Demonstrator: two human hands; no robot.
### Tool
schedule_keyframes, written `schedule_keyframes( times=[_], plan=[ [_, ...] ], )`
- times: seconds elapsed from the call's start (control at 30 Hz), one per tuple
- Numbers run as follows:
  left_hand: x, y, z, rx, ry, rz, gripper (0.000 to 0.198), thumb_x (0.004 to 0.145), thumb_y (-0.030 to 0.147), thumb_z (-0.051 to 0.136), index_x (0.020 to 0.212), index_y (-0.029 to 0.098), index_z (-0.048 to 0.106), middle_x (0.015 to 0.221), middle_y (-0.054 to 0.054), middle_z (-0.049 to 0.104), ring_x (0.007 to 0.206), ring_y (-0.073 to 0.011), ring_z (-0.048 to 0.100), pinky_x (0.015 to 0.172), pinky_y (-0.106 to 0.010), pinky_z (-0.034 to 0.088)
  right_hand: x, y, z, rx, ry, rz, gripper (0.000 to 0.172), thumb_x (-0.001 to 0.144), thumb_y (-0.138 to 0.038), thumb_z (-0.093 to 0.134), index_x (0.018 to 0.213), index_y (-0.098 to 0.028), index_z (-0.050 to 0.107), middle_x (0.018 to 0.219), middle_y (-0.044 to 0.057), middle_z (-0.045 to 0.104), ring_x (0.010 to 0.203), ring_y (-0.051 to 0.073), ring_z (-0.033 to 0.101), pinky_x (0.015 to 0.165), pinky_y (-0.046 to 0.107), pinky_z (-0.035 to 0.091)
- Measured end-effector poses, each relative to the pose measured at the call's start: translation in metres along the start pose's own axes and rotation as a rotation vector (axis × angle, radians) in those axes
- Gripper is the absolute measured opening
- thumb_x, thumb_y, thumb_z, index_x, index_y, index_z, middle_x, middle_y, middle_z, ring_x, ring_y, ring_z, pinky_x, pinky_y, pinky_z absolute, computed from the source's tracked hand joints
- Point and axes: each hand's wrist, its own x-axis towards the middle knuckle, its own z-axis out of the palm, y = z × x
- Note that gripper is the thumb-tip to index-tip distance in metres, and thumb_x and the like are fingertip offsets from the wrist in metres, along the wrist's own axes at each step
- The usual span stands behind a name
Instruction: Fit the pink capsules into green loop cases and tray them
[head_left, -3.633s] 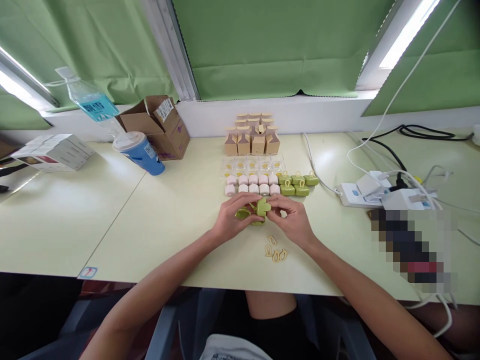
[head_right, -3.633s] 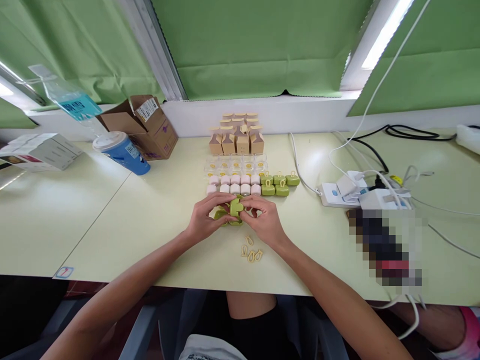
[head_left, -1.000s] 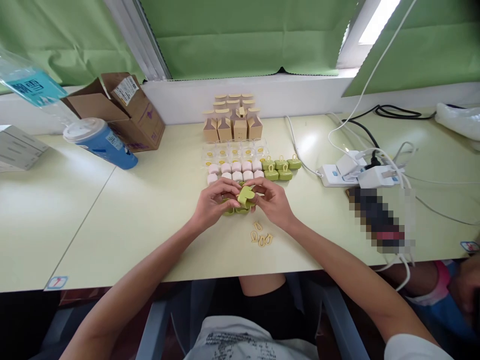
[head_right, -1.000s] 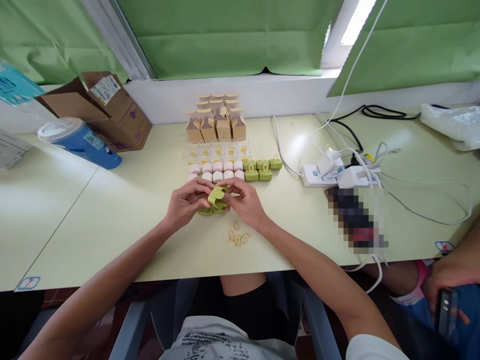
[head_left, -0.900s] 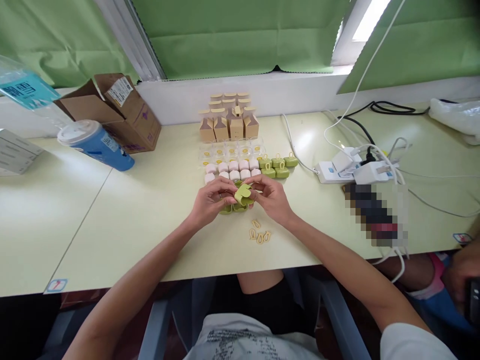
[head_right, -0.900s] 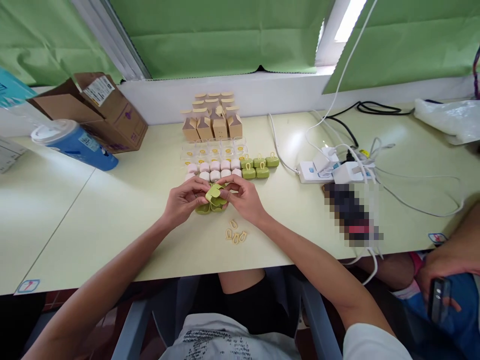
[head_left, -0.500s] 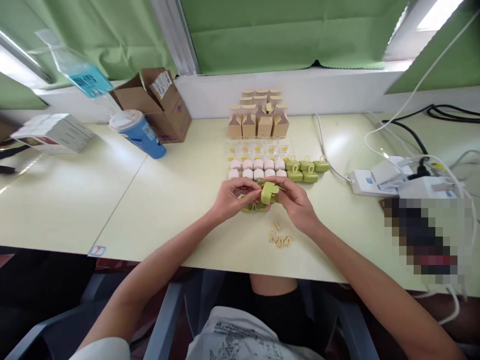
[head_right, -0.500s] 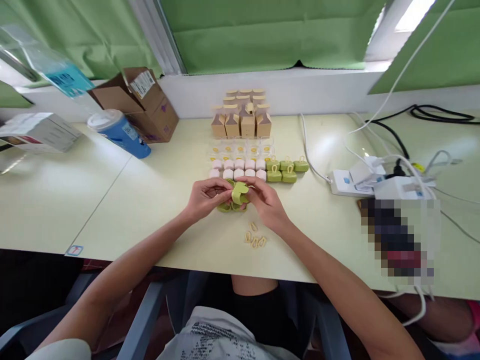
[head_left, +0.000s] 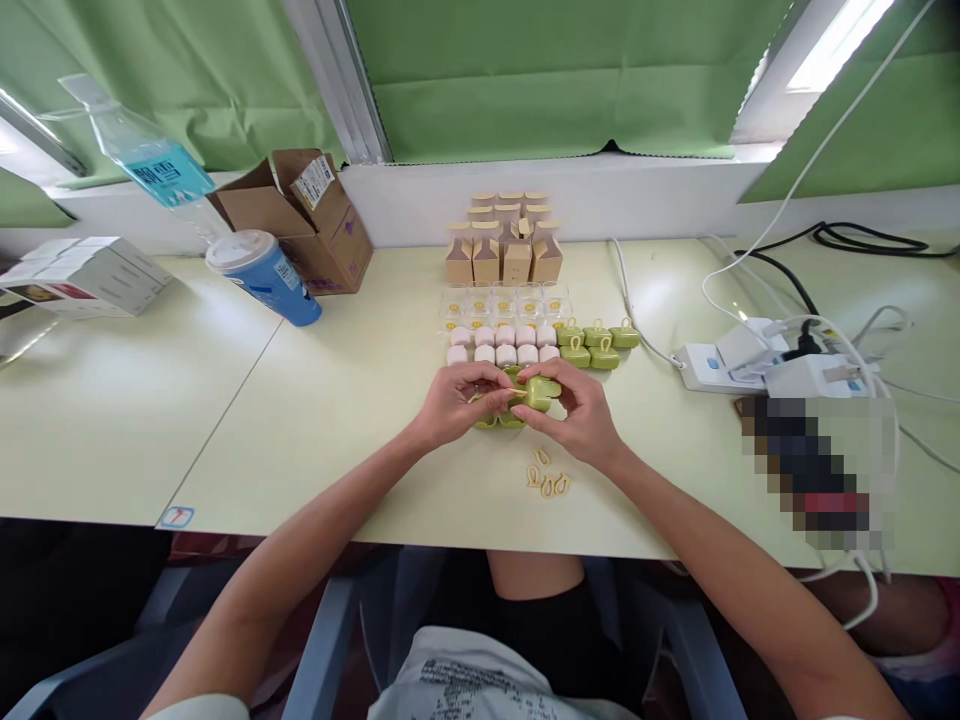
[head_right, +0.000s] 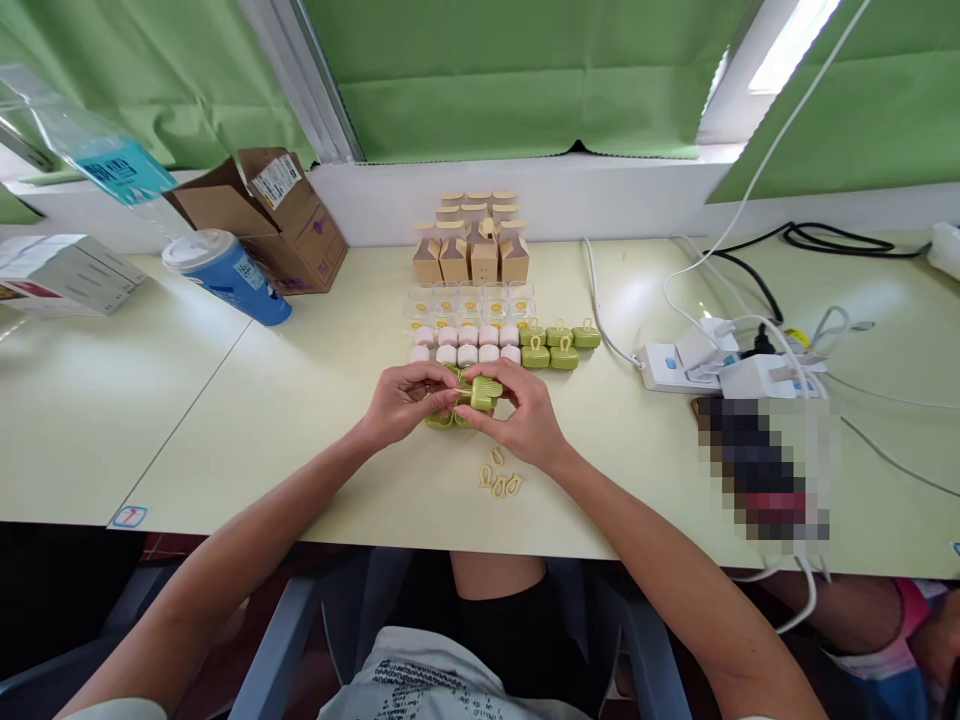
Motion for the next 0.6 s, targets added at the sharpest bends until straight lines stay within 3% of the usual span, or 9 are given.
schedule_keyframes(
  times=[0.13, 0.23, 0.33, 0.43, 0.5, 0.6],
  plan=[
    [0.002, -0.001, 0.000, 0.002, 0.011, 0.010, 0.027, 0.090, 0.040, 0.092, 0.094, 0.015, 0.082, 0.085, -0.006, 0.075, 0.066, -0.0111, 0.069, 0.060, -0.022, 0.061, 0.000, -0.001, -0.001, -0.119, 0.044, -0.129, 0.031, 0.089, -0.033, 0.090, 0.116, -0.027, 0.076, 0.102, 0.004, 0.077, 0.088, 0.021, 0.068, 0.073, 0.035, 0.058],
    [0.003, -0.002, -0.002, 0.045, 0.023, 0.039, 0.026, 0.090, 0.041, 0.091, 0.092, 0.016, 0.084, 0.085, -0.006, 0.077, 0.066, -0.0116, 0.070, 0.060, -0.023, 0.062, 0.001, 0.000, -0.002, -0.190, 0.019, -0.144, 0.030, 0.091, -0.036, 0.090, 0.117, -0.029, 0.077, 0.105, 0.003, 0.081, 0.093, 0.023, 0.071, 0.083, 0.041, 0.061],
    [0.003, -0.004, -0.008, 0.122, 0.065, 0.070, 0.023, 0.094, 0.040, 0.087, 0.094, 0.017, 0.086, 0.089, -0.008, 0.080, 0.070, -0.0132, 0.073, 0.061, -0.023, 0.063, 0.008, 0.001, -0.017, -0.193, 0.053, -0.141, 0.033, 0.090, -0.039, 0.092, 0.118, -0.031, 0.077, 0.118, 0.005, 0.081, 0.111, 0.026, 0.074, 0.098, 0.044, 0.061],
    [0.004, -0.007, -0.017, 0.126, 0.171, 0.080, 0.021, 0.096, 0.039, 0.085, 0.097, 0.018, 0.086, 0.090, -0.007, 0.080, 0.075, -0.0143, 0.075, 0.064, -0.024, 0.063, 0.019, 0.003, -0.058, -0.165, 0.260, -0.118, 0.046, 0.081, -0.047, 0.098, 0.117, -0.027, 0.078, 0.132, 0.010, 0.072, 0.123, 0.028, 0.072, 0.099, 0.041, 0.063],
    [0.006, -0.010, -0.021, 0.120, 0.243, 0.071, 0.023, 0.095, 0.041, 0.085, 0.097, 0.018, 0.085, 0.087, -0.006, 0.079, 0.073, -0.0139, 0.074, 0.065, -0.025, 0.063, 0.025, 0.004, -0.094, -0.270, 0.341, -0.005, 0.052, 0.076, -0.057, 0.098, 0.112, -0.025, 0.078, 0.119, 0.008, 0.074, 0.110, 0.028, 0.076, 0.096, 0.043, 0.065],
    [0.008, -0.016, -0.024, 0.150, 0.289, 0.035, 0.028, 0.093, 0.046, 0.086, 0.095, 0.017, 0.084, 0.085, -0.005, 0.077, 0.070, -0.0137, 0.073, 0.064, -0.026, 0.062, 0.028, 0.009, -0.143, -0.635, 0.327, 0.264, 0.052, 0.072, -0.065, 0.096, 0.105, -0.026, 0.084, 0.102, 0.008, 0.080, 0.096, 0.030, 0.076, 0.090, 0.047, 0.063]
  ],
)
